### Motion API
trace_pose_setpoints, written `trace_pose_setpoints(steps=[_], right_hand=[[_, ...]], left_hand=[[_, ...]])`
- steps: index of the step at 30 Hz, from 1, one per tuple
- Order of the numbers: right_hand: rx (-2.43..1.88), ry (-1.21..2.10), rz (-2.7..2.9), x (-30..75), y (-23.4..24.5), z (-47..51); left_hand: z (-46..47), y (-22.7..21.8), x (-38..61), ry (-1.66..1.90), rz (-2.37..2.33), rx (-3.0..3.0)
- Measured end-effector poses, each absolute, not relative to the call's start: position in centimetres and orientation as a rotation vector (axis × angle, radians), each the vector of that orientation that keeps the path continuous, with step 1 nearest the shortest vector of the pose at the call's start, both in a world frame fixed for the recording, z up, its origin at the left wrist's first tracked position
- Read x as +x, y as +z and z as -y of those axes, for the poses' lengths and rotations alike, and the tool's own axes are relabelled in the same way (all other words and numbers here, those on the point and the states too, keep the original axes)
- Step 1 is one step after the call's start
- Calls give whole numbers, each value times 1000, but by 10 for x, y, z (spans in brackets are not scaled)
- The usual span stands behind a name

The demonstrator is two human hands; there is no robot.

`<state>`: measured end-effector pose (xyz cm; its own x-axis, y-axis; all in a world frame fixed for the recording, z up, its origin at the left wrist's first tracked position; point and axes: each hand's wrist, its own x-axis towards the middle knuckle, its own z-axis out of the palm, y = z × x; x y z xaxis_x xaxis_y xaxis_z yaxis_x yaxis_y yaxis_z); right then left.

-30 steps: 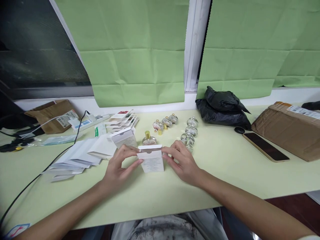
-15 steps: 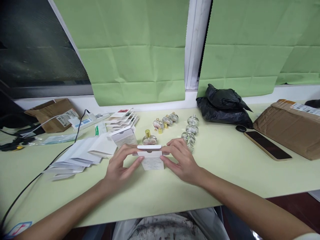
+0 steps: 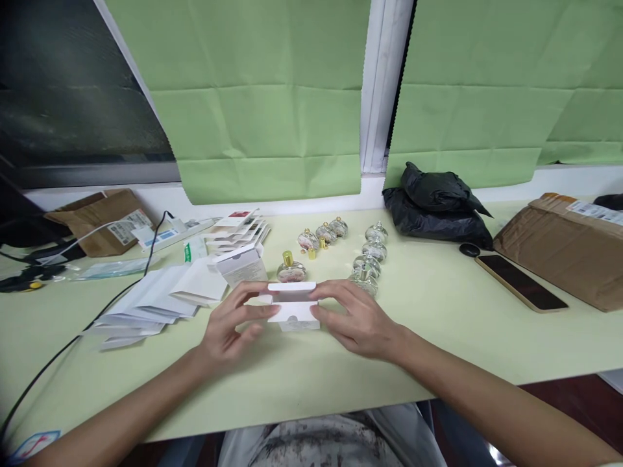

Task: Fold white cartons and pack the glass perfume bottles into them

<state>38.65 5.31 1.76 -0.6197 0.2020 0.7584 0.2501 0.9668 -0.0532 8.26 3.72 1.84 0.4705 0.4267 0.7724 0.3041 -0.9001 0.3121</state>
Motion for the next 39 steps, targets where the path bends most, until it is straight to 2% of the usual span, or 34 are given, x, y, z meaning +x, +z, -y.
trace_pose_setpoints(steps=[10,18,28,39], right_hand=[[-523,180,2217,378,16,-48],[-578,103,2214,374,20,-44],[-465,297,2280,383,14,-50],[-402,287,2289,387,9,-55]], left_hand=[[-27,27,103,1506,-889,2357],[-26,23,101,1413,-998,2284],[-28,19,98,1352,-1012,2187],[-31,14,96,1359,-990,2095]])
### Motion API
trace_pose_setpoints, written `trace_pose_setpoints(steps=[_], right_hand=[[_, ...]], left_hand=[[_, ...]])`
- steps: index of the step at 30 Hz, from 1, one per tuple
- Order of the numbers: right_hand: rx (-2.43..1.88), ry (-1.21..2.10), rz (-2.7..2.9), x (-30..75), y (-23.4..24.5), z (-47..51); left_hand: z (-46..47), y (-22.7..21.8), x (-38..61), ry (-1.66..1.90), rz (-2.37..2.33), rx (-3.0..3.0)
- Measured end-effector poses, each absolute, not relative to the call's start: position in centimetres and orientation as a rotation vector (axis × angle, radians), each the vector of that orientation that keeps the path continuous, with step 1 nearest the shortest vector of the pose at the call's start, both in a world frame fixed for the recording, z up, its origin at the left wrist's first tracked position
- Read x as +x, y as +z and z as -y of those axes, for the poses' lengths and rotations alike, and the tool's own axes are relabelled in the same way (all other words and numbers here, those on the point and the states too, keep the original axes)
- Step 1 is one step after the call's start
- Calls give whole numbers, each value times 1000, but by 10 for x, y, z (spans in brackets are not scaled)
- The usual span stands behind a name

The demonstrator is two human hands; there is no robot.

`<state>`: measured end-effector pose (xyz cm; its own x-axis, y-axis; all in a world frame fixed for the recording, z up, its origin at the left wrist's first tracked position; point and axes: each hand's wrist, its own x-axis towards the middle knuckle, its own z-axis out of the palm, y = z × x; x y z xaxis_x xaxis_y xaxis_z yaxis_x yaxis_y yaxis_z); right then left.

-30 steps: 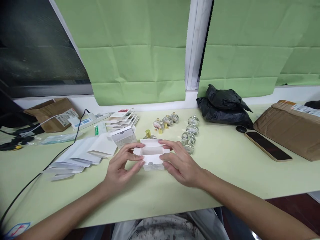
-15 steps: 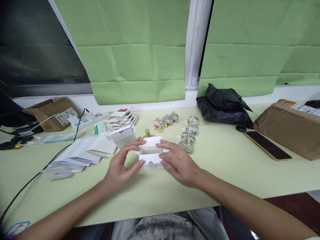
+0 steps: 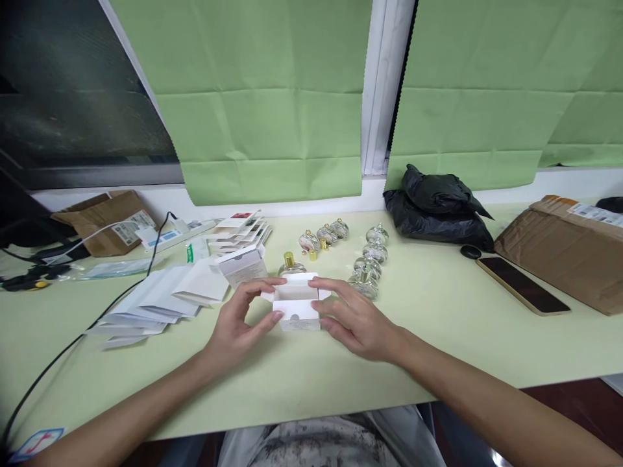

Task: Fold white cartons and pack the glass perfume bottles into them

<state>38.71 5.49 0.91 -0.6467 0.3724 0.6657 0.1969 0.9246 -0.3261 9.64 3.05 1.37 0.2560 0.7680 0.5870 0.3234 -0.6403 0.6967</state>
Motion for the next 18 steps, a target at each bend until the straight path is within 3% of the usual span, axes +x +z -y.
trace_pose_setpoints(steps=[5,11,18], right_hand=[[-443,240,2245,385,14,-52],[-785,-110,1791,408,17,-68],[-1242,192,1932,446,39,-88]], left_hand=[[-32,17,97,1370,-945,2104],[-31,18,99,1376,-940,2113],[-32,16,99,1357,-908,2080]])
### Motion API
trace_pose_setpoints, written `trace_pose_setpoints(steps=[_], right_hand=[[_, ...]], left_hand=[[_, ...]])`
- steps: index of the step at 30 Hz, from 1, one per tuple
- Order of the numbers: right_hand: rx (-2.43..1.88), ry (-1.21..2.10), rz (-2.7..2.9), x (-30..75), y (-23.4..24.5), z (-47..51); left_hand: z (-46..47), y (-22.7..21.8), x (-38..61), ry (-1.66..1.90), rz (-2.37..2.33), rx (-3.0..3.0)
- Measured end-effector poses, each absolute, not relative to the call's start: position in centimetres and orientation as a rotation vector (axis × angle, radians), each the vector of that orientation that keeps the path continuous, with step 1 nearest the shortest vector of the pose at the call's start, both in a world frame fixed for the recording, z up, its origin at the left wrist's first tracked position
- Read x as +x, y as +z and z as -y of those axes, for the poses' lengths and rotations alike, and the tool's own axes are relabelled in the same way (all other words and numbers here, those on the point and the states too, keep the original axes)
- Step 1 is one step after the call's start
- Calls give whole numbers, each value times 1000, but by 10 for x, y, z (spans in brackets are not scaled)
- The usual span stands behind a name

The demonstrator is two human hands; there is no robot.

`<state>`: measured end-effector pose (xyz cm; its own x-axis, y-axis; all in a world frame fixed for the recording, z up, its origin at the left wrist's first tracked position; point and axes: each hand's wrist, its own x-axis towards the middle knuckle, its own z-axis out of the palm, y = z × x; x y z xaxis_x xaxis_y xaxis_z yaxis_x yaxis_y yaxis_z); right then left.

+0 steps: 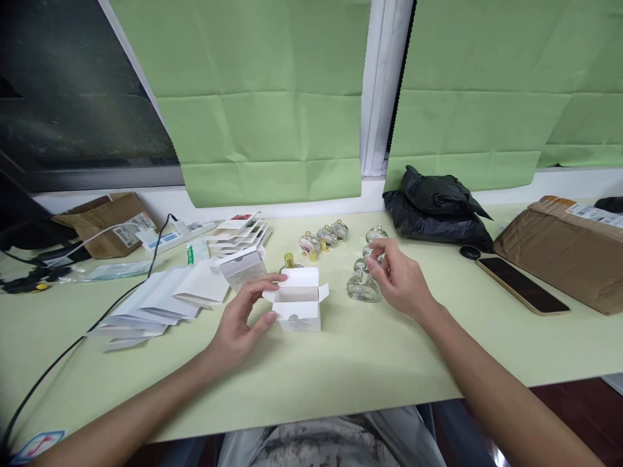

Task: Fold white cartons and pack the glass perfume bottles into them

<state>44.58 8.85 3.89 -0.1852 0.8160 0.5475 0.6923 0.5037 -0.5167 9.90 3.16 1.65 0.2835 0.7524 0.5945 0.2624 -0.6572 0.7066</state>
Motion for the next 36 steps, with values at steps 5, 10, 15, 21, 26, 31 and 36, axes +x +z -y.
trace_pose_setpoints(steps=[5,10,15,21,26,31,36], right_hand=[[-1287,393,2232,456,52,-88],[-1254,502,2304,463,56,-91],[-1264,561,2293,465,53,-94],[-1251,551,2265,450,45,-92],[-1223,342,2243,438,30,-93],[-1209,383,2231,434,28,-93],[-1197,374,2369,429,43,-90]], left_hand=[[-32,16,99,1338,-893,2059],[-32,16,99,1338,-885,2041],[-32,15,100,1341,-874,2038],[-31,15,101,1362,-870,2015],[-31,15,101,1361,-866,2035],[-30,15,100,1350,-860,2031],[-29,17,102,1352,-838,2013]])
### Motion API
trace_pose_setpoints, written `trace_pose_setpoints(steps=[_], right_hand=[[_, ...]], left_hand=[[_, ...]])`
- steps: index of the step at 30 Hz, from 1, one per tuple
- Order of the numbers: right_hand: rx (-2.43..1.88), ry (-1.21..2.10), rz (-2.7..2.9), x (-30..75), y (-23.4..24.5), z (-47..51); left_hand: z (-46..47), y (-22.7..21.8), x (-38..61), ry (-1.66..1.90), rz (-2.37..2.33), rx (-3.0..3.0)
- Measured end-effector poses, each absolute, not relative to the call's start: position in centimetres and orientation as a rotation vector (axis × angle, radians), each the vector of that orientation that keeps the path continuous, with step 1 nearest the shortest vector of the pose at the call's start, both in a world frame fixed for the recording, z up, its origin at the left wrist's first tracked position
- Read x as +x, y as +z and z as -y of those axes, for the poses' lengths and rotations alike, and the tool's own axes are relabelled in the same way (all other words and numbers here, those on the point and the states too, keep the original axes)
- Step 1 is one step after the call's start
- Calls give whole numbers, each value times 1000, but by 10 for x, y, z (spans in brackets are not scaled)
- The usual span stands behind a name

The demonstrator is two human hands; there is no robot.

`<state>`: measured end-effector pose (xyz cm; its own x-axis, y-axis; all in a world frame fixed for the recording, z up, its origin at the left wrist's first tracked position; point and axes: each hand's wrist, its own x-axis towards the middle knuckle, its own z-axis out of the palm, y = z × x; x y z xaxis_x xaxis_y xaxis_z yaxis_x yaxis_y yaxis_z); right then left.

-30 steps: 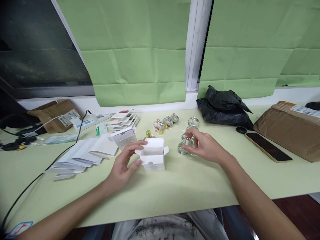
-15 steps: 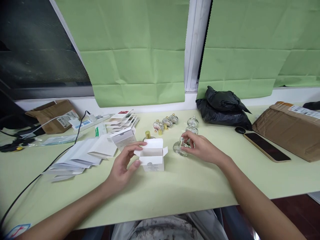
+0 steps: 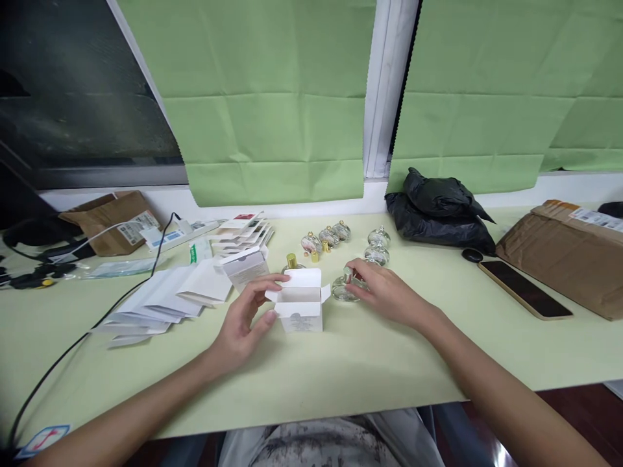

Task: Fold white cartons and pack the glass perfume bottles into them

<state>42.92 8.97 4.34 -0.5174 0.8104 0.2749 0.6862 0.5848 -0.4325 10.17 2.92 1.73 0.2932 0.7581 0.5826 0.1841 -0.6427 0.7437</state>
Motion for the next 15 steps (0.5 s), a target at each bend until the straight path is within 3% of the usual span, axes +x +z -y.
trace_pose_setpoints(steps=[8,15], right_hand=[[-1099,386,2584,421,77,-105],[-1072,437,2305,424,106,-115]], left_hand=[[-29,18,102,1342,-828,2010],[-29,17,101,1332,-817,2023]])
